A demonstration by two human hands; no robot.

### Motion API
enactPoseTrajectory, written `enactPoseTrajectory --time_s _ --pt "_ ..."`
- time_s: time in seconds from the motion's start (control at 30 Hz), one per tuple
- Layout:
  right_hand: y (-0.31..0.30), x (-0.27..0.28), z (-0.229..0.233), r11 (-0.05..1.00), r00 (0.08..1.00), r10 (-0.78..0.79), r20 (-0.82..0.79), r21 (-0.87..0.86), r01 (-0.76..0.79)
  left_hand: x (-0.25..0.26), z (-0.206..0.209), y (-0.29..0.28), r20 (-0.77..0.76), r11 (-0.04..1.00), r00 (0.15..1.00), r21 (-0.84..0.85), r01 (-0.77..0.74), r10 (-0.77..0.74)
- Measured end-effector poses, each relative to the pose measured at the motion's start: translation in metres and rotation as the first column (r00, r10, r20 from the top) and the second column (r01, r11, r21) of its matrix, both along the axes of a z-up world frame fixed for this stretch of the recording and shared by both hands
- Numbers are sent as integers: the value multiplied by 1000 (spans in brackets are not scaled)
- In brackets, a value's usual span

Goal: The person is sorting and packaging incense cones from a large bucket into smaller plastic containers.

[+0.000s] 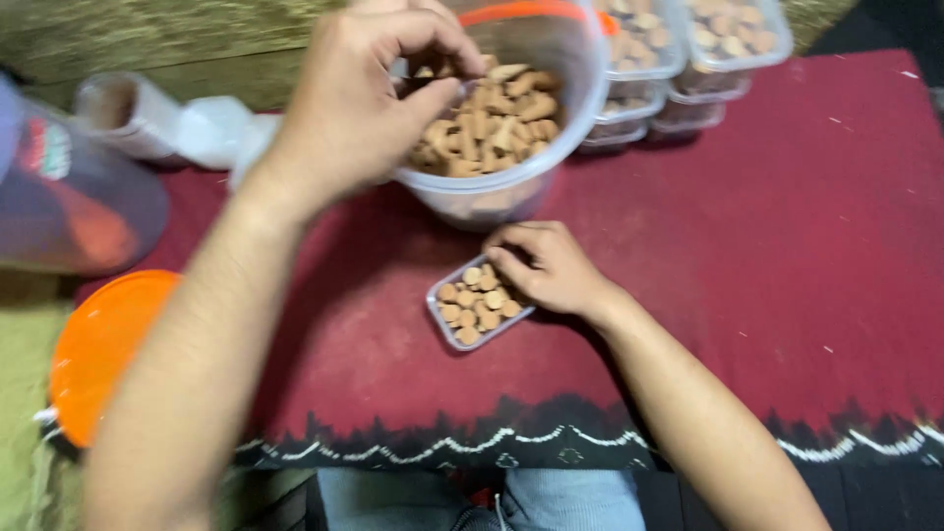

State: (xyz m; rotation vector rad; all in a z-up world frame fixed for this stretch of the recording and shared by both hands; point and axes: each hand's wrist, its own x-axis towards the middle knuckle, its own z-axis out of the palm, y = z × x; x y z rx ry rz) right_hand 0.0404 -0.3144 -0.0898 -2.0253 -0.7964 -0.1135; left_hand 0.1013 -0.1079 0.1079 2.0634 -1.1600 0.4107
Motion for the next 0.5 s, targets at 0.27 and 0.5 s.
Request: enactPoseTrajectory --time_s 0.27,0.5 --pt "-3 -4 0 996 997 -68 -45 -57 66 -94 -21 40 -257 906 959 -367 -212 120" --pt "0 -5 7 995 984 -83 -159 44 91 -103 -141 66 -732 752 667 -516 -409 -140"
